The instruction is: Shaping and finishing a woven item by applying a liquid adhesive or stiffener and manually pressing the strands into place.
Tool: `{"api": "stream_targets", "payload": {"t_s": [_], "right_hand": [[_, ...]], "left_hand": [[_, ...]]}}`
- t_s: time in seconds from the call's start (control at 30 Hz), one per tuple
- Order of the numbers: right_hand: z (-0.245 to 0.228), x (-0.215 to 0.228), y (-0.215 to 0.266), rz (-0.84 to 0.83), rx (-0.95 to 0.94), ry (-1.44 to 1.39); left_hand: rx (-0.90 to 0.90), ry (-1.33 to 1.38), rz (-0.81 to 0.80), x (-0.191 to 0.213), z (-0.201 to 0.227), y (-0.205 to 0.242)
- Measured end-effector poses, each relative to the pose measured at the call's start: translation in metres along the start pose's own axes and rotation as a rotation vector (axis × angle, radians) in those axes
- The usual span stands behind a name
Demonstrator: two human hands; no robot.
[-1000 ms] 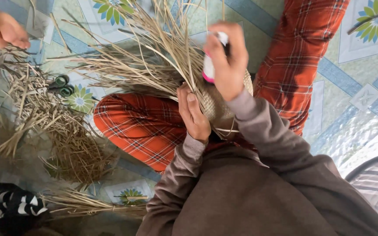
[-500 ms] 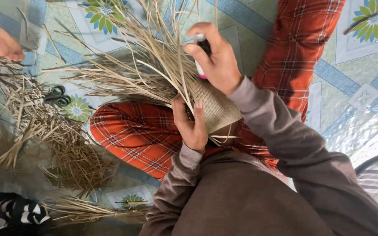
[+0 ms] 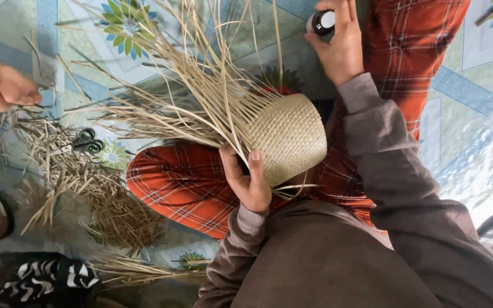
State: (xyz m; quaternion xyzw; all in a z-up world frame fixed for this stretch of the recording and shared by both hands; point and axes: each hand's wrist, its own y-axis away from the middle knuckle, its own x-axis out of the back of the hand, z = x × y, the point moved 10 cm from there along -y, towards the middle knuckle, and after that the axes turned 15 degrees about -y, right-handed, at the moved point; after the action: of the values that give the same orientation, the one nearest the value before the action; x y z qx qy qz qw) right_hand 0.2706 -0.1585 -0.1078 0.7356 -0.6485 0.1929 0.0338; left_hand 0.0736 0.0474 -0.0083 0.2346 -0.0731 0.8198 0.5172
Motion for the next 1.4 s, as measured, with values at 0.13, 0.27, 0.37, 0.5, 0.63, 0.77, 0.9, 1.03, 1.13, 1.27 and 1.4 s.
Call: {"api": "stream_targets", "payload": {"t_s": [0.13, 0.27, 0.37, 0.5, 0.63, 0.77, 0.9, 1.03, 1.13, 1.27, 1.4], "right_hand": [[-0.060, 0.012, 0.008, 0.133, -0.004, 0.090], [-0.128, -0.035, 0.018, -0.222, 0.189, -0.408], [-0.137, -0.070, 0.020, -0.548, 0.070, -0.602], [-0.114, -0.103, 0.025, -0.772, -0.040, -0.420], [-0.085, -0.120, 0.028, -0.844, -0.077, -0.279], [-0.056, -0.149, 0.043, -0.968, -0.213, -0.541], [-0.063, -0.142, 0.033, -1.009, -0.349, -0.809], [-0.067, -0.140, 0.037, -1.099, -0.391, -0.894], [-0.078, -0.141, 0.032, -1.146, -0.402, -0.914], [-0.082, -0.141, 0.026, -1.133, -0.453, -0.877], [-0.074, -0.142, 0.030, -1.082, -0.534, -0.842]], "left_hand": [[0.008, -0.003, -0.018, -0.001, -0.002, 0.001], [0.010, -0.011, 0.032, 0.000, -0.007, 0.004], [-0.001, -0.016, 0.098, 0.003, 0.000, 0.001], [0.016, -0.063, 0.082, 0.003, -0.003, 0.003], [0.031, -0.077, 0.072, 0.001, -0.010, 0.005], [0.029, -0.088, 0.094, 0.003, -0.012, 0.006], [0.035, -0.045, 0.099, 0.005, -0.013, 0.005], [0.017, -0.024, 0.122, 0.004, -0.008, 0.005], [0.012, -0.028, 0.123, 0.006, -0.008, 0.005], [0.053, -0.036, 0.088, 0.004, -0.013, 0.005], [0.042, -0.033, 0.068, 0.003, -0.009, 0.004]]}}
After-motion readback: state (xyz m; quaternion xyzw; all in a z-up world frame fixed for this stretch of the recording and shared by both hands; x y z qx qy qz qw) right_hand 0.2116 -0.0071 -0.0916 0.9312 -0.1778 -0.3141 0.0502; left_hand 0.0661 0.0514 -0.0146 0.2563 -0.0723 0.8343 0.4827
